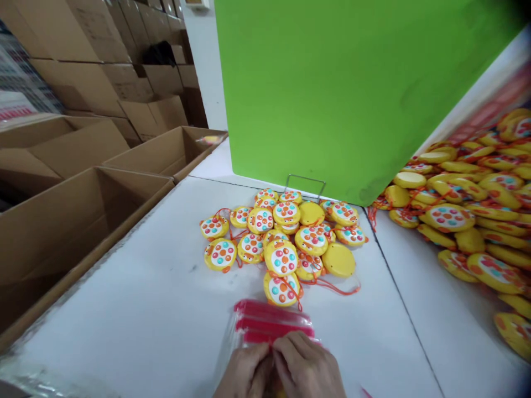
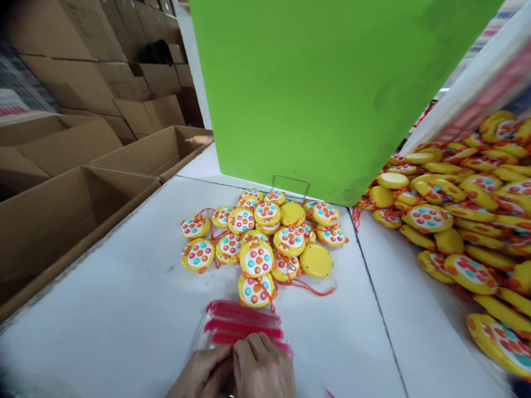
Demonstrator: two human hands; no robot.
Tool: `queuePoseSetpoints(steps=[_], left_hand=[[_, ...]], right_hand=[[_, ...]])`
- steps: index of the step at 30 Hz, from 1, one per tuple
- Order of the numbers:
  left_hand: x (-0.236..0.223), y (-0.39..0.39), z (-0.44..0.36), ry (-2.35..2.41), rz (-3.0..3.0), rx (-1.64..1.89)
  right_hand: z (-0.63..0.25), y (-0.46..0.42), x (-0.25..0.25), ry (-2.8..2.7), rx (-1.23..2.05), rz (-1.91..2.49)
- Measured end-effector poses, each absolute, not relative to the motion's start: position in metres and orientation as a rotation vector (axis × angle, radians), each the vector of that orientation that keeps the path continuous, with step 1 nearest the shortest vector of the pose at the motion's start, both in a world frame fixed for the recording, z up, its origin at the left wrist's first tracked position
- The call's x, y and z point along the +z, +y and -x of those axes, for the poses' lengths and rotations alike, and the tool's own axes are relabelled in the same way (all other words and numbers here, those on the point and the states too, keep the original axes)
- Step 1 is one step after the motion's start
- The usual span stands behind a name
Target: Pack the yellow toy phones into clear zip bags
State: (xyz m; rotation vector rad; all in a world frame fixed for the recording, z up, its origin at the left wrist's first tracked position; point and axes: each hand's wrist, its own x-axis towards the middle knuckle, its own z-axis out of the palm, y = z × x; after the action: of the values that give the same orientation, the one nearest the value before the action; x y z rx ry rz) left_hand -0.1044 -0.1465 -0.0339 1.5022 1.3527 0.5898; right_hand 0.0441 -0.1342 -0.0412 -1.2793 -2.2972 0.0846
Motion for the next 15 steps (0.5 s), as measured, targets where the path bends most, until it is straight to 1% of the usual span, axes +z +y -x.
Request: queuePoseSetpoints(steps=[2, 7, 9, 12, 15], left_hand=[[-0.033, -0.145, 0.105, 1.373, -1.499, 0.574], [-0.023, -0.142, 0.102, 1.271, -1.476, 0.596], [-0.022, -0.142, 0.100, 1.253, -1.474, 0.605], [-0.024, -0.143, 0.102, 1.252, -1.484, 0.579], [-0.030, -0.144, 0.110, 1.255, -1.390, 0.535]], right_hand=[[-0.047, -0.136, -0.043, -2.311, 0.122, 1.285], [-0.041, -0.136, -0.045, -2.301, 0.014, 1.253], [-0.039, -0.134, -0.042, -2.291, 0.044, 1.259], [-0.059, -0.133, -0.037, -2.207, 0.300, 1.436], [-0.119, -0.137, -0.041, -2.007, 0.579, 1.911]])
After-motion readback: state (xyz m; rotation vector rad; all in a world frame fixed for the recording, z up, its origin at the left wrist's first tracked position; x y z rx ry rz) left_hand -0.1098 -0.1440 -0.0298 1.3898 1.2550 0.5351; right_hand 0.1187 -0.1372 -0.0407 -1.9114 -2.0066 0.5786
